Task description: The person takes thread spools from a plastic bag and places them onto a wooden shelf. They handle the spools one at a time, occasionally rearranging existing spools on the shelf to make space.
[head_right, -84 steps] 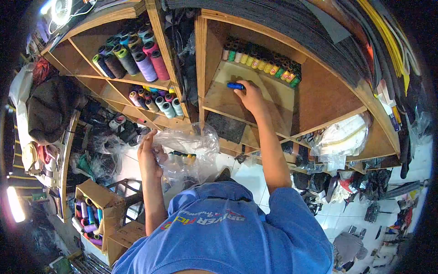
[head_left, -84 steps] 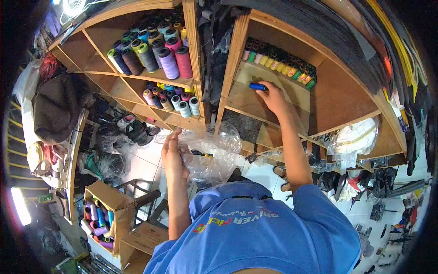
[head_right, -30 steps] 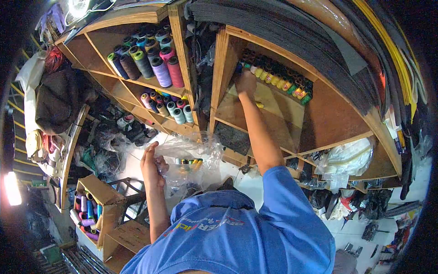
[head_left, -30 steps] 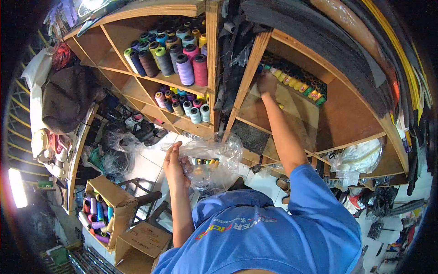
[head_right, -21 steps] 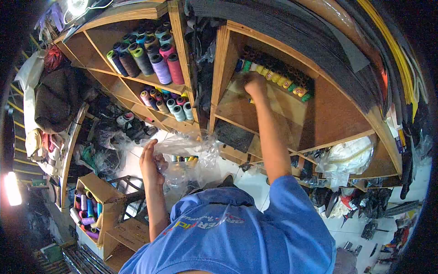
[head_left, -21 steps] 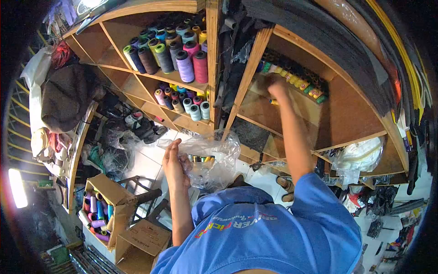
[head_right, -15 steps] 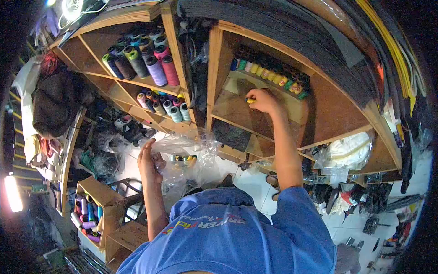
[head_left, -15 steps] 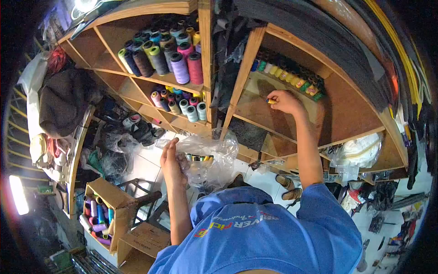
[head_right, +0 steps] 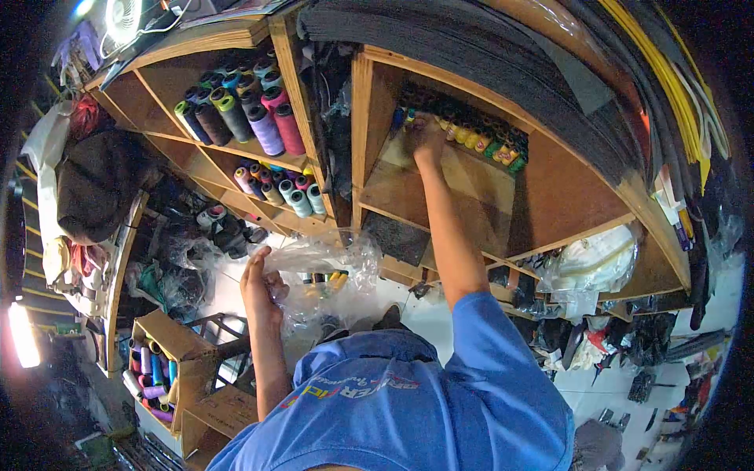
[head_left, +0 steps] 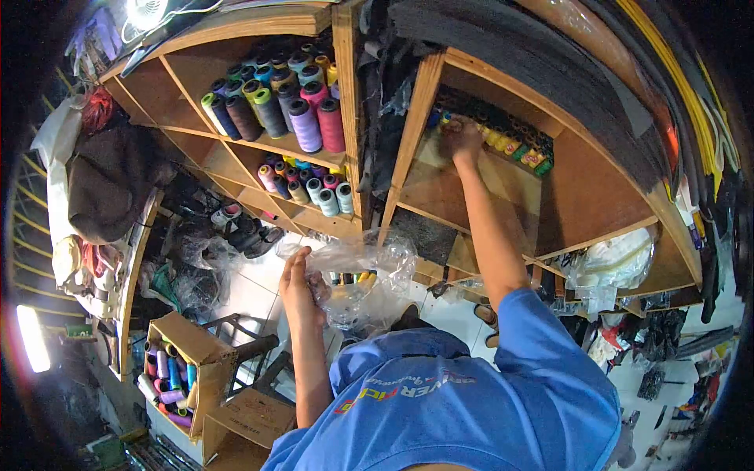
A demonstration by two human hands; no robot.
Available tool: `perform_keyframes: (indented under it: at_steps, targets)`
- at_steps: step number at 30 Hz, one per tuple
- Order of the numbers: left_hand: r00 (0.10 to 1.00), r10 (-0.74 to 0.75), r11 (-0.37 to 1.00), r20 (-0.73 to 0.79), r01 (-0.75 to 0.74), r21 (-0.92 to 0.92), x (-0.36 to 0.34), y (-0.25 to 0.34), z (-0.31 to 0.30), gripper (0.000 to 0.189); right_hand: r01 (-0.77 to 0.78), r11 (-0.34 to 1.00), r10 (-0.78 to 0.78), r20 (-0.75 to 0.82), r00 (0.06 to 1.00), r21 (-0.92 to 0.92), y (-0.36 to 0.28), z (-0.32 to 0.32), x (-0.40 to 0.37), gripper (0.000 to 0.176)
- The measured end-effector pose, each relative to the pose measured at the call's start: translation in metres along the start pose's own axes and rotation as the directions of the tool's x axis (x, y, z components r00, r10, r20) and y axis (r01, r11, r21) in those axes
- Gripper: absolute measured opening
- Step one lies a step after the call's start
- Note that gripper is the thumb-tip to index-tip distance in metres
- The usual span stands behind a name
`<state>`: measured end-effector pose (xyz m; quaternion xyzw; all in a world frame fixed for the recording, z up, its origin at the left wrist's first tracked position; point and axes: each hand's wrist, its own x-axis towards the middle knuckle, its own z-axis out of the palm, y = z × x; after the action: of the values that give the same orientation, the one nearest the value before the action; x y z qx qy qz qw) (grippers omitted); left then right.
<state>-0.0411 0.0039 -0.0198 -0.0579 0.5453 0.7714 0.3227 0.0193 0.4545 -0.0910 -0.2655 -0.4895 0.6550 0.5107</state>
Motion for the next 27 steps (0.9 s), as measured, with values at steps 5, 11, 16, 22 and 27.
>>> perform_keyframes:
  at_steps: [5,11,16,22,27]
  targets:
    - [0.999,0.002,1.000,-0.047,-0.002,-0.009,-0.003,0.001,-0.006,0.022,0.064,0.930,-0.154,-0.227,0.962,-0.361,-0.015,0.038,-0.025,0.021]
    - [0.997,0.038,0.999,-0.069,-0.038,0.008,0.003,0.000,-0.017,0.021,0.159,0.706,-0.311,-0.100,0.945,-0.690,-0.025,0.045,-0.043,0.021]
    - [0.997,0.046,0.999,-0.070,-0.045,0.008,0.002,0.007,-0.016,0.022,0.196,0.423,-0.441,-0.012,0.897,-0.885,-0.025,0.047,-0.045,0.008]
    - [0.993,0.060,0.998,-0.102,-0.060,0.001,0.003,0.008,-0.018,0.022,0.061,0.995,-0.043,-0.206,0.978,0.083,-0.018,0.036,-0.036,0.014]
    - [0.996,0.042,0.999,-0.077,-0.044,-0.022,-0.004,0.015,-0.007,0.024,-0.248,0.946,0.307,0.337,0.890,-0.209,-0.075,0.045,-0.126,0.018]
